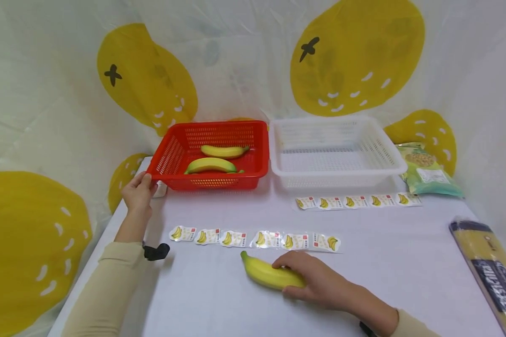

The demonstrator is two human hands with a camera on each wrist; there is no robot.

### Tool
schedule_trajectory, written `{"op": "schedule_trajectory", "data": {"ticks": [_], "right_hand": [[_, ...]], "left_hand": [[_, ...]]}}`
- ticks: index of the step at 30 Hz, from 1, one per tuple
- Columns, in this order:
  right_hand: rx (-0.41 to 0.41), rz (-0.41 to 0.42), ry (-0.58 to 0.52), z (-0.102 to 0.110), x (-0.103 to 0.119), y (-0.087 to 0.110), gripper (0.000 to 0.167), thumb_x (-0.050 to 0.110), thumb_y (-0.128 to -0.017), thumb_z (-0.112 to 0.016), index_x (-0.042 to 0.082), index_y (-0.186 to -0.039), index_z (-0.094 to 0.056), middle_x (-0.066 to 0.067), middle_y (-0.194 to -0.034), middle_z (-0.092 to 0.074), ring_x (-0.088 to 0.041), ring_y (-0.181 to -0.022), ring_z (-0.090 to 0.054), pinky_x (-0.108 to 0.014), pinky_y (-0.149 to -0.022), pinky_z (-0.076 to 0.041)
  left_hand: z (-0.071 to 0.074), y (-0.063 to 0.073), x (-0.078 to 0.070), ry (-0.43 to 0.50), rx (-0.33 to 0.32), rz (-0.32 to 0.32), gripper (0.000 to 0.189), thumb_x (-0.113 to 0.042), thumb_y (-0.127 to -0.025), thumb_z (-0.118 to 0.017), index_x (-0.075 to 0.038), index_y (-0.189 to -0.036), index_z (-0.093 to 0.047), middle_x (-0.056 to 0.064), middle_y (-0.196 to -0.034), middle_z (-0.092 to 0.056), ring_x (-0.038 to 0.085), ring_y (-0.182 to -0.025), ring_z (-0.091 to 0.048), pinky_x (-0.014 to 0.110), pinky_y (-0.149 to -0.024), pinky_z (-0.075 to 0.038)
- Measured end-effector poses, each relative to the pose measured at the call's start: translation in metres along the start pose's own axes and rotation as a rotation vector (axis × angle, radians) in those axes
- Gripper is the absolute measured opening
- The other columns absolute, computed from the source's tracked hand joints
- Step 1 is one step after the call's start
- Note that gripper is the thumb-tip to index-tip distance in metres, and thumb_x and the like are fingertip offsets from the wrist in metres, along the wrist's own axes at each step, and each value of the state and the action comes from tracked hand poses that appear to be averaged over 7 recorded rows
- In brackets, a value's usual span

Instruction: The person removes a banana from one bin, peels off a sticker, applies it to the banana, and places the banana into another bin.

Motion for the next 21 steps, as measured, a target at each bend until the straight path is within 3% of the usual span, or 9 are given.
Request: {"op": "schedule_trajectory", "data": {"ticks": [7, 13, 21], "right_hand": [[0.040, -0.053, 0.023, -0.0020, -0.0040, -0.0010, 0.042, 0.027, -0.089, -0.080, 0.028, -0.127, -0.061, 0.014, -0.121, -0.064, -0.006, -0.107, -0.059, -0.026, -0.094, -0.051], [0.041, -0.025, 0.036, -0.0029, -0.0037, -0.0007, 0.044, 0.022, -0.087, -0.082, 0.025, -0.126, -0.063, 0.013, -0.121, -0.065, -0.007, -0.107, -0.059, -0.027, -0.095, -0.052], [0.040, -0.011, 0.059, -0.0032, -0.0034, -0.0017, 0.045, 0.022, -0.086, -0.082, 0.026, -0.126, -0.063, 0.014, -0.120, -0.064, -0.007, -0.108, -0.058, -0.027, -0.096, -0.051]], "left_hand": [[-0.0006, 0.0011, -0.0001, 0.011, -0.002, -0.008, 0.042, -0.027, -0.104, -0.058, -0.016, -0.144, -0.059, 0.006, -0.136, -0.060, 0.014, -0.115, -0.065, 0.018, -0.091, -0.056], [-0.0022, 0.0033, -0.0010, 0.060, 0.025, -0.071, 0.042, -0.018, -0.103, -0.058, -0.006, -0.144, -0.057, 0.005, -0.120, -0.062, 0.015, -0.105, -0.066, 0.016, -0.084, -0.058], [-0.0020, 0.0044, -0.0015, 0.012, 0.023, -0.074, 0.042, -0.022, -0.104, -0.058, -0.011, -0.145, -0.057, 0.010, -0.132, -0.064, 0.009, -0.100, -0.065, 0.016, -0.087, -0.057]]}}
Point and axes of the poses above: each hand's wrist, its own y-axis away from the middle knuckle, its own z-axis out of the back of the hand, x = y × z, the point moved 6 cm from there along -y, towards the middle knuckle
